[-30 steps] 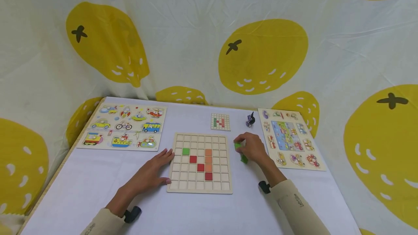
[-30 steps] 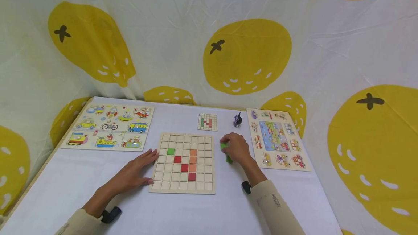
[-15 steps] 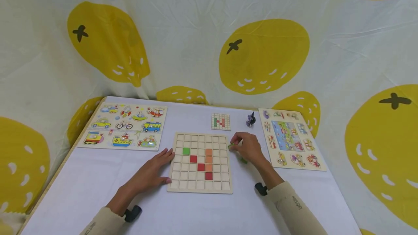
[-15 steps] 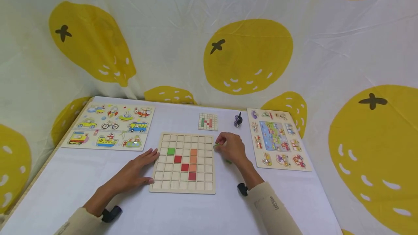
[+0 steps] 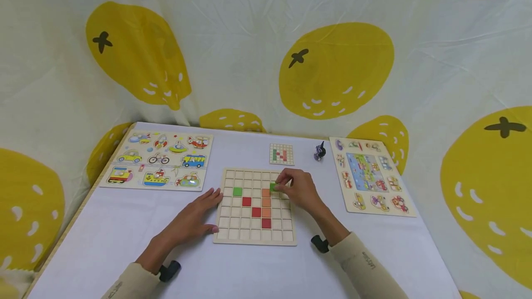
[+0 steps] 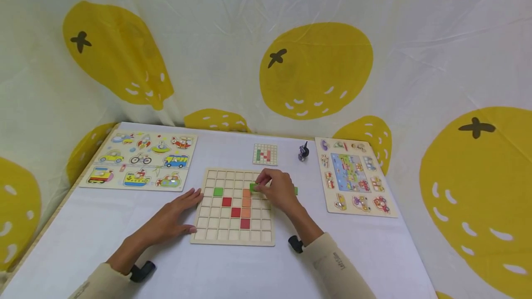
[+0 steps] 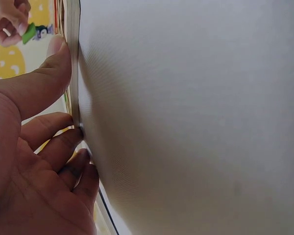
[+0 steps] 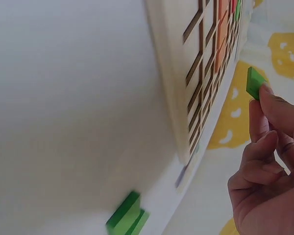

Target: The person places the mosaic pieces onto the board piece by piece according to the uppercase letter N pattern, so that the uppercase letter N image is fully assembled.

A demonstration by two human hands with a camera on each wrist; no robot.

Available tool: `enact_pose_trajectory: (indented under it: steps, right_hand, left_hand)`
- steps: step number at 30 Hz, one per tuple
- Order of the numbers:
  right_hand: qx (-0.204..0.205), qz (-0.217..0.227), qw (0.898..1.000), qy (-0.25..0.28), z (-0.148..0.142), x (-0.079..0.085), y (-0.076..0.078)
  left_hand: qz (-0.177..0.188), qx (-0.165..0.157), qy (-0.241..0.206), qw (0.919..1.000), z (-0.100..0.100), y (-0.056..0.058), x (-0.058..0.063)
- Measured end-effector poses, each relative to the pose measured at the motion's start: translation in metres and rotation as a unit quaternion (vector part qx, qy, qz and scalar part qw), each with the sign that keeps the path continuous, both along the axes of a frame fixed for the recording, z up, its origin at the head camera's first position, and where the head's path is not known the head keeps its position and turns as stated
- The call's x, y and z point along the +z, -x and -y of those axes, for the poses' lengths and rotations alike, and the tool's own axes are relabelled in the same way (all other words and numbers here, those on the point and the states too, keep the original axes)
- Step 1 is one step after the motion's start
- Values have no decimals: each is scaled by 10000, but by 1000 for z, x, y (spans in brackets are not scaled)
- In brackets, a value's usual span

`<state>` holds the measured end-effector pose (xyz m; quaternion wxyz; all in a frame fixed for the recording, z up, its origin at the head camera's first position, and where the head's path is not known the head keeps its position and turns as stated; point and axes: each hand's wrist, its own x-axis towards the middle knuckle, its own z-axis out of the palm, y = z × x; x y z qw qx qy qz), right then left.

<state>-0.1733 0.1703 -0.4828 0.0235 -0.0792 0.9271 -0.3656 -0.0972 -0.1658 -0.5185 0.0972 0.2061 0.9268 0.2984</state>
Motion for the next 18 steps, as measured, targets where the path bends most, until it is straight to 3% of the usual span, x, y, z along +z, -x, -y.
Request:
enact_pose_trajectory:
  steps: [18]
  right_hand:
    - [405, 695, 9965, 215, 58, -2, -9]
  left_hand:
    - [-41, -18, 20, 10000, 1, 1, -2]
